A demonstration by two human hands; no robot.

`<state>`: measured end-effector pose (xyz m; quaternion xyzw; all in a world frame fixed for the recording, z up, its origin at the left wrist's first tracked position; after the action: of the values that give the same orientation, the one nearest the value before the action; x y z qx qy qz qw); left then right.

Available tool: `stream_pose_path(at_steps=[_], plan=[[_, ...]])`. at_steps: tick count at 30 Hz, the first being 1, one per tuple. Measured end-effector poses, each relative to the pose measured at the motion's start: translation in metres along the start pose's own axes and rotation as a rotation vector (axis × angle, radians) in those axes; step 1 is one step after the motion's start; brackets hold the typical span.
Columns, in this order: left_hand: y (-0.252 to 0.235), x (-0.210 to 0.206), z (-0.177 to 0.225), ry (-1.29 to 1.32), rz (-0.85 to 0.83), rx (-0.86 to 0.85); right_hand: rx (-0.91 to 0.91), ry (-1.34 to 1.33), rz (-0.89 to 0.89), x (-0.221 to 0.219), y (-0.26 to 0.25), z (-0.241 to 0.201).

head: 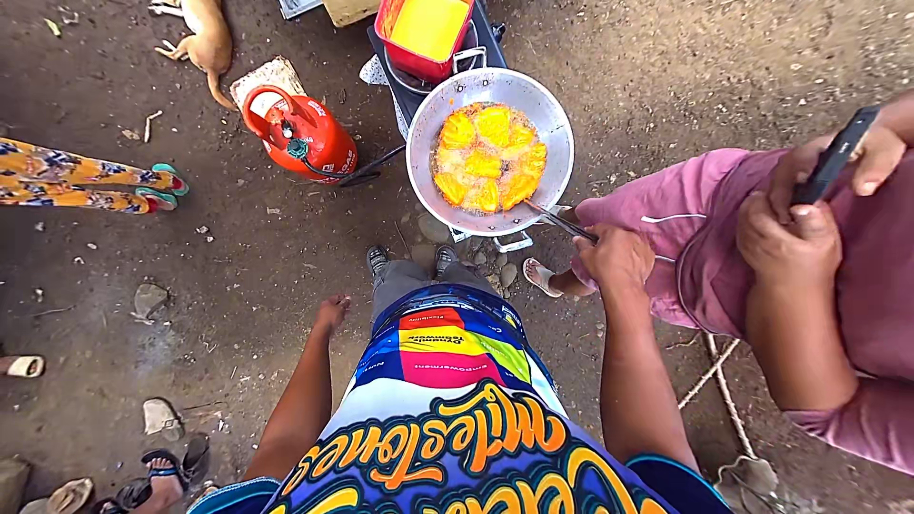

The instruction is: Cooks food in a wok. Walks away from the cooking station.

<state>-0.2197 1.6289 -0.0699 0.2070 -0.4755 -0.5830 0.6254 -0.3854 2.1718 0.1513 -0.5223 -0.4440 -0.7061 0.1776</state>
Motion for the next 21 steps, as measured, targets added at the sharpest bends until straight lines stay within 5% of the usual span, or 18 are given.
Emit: stream_pose_path(at_steps=[13, 21], plan=[[0.003, -0.004, -0.002, 0.011, 0.003, 0.009, 0.1, -0.252, -0.055, 0.002, -0.02, 0.005], [0.016, -0.005, -0.009, 0.008, 0.014, 0.003, 0.432, -0.71, -0.183, -0.021, 0.009, -0.07]])
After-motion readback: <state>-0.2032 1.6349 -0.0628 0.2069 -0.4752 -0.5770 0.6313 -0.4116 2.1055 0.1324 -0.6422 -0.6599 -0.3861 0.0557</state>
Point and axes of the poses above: each hand's wrist, its own y-axis away from the middle knuckle, its own x-axis out of the back of the hand, z = x × y, the point moved 1 cm from there along -y, towards the middle knuckle, and after that the axes turned 13 degrees about -x, right-handed, at the moved point
